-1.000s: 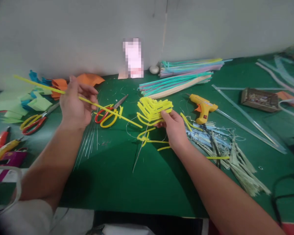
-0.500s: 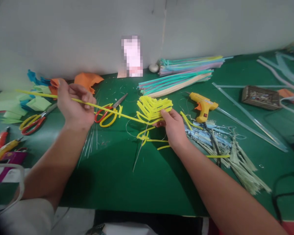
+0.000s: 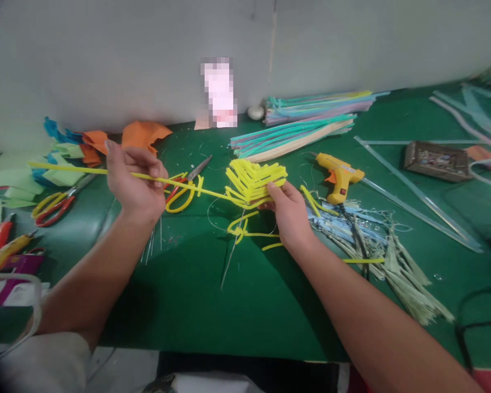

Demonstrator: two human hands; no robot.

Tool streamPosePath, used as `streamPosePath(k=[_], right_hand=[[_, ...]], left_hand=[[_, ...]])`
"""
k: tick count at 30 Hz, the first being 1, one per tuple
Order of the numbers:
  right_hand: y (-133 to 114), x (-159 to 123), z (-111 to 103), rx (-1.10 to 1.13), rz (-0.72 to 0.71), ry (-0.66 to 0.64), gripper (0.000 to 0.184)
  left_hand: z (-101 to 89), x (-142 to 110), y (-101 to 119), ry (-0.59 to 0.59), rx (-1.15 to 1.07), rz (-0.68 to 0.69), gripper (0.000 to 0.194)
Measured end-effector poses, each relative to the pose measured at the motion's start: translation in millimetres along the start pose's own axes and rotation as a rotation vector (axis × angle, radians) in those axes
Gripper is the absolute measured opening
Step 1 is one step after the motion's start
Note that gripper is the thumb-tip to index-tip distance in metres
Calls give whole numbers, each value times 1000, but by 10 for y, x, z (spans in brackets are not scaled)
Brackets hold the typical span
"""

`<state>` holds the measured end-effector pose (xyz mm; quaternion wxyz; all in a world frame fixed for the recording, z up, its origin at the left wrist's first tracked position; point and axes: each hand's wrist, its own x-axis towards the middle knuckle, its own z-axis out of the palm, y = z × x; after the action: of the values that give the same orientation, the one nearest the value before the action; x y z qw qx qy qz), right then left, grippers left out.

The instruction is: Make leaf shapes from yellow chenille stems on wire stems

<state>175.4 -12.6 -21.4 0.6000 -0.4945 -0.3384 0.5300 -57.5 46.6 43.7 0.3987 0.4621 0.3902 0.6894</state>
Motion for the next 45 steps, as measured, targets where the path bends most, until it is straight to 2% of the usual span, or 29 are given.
streamPosePath(k=[3, 5, 7, 11, 14, 20, 28, 31, 37, 45], right_hand=[[-4, -16, 9, 13, -1, 20, 26], [-7, -23, 13, 10, -8, 21, 26], [-9, -27, 14, -7, -11, 6, 27], [0, -34, 24, -17, -9, -19, 28], [11, -55, 46, 12, 2, -37, 27], [40, -108, 83, 1, 14, -98, 30], [63, -120, 98, 48, 52, -109, 26], [51, -120, 96, 38, 64, -108, 26], [24, -101, 61, -95, 85, -161, 27], [1, -106, 62, -80, 140, -223, 21]], left_hand=[[49, -105, -83, -34, -22, 50, 52], [82, -181, -149, -143, -2, 33, 42], [118, -254, -202, -312, 72, -119, 38], [187, -374, -221, -600, 207, -527, 36], [224, -437, -195, -716, 209, -661, 28], [273, -522, -204, -676, 156, -830, 20], [287, -537, -228, -683, 111, -897, 22], [288, -542, -241, -664, 148, -868, 25], [263, -545, -290, -629, 232, -719, 29], [264, -532, -347, -591, 219, -701, 28]])
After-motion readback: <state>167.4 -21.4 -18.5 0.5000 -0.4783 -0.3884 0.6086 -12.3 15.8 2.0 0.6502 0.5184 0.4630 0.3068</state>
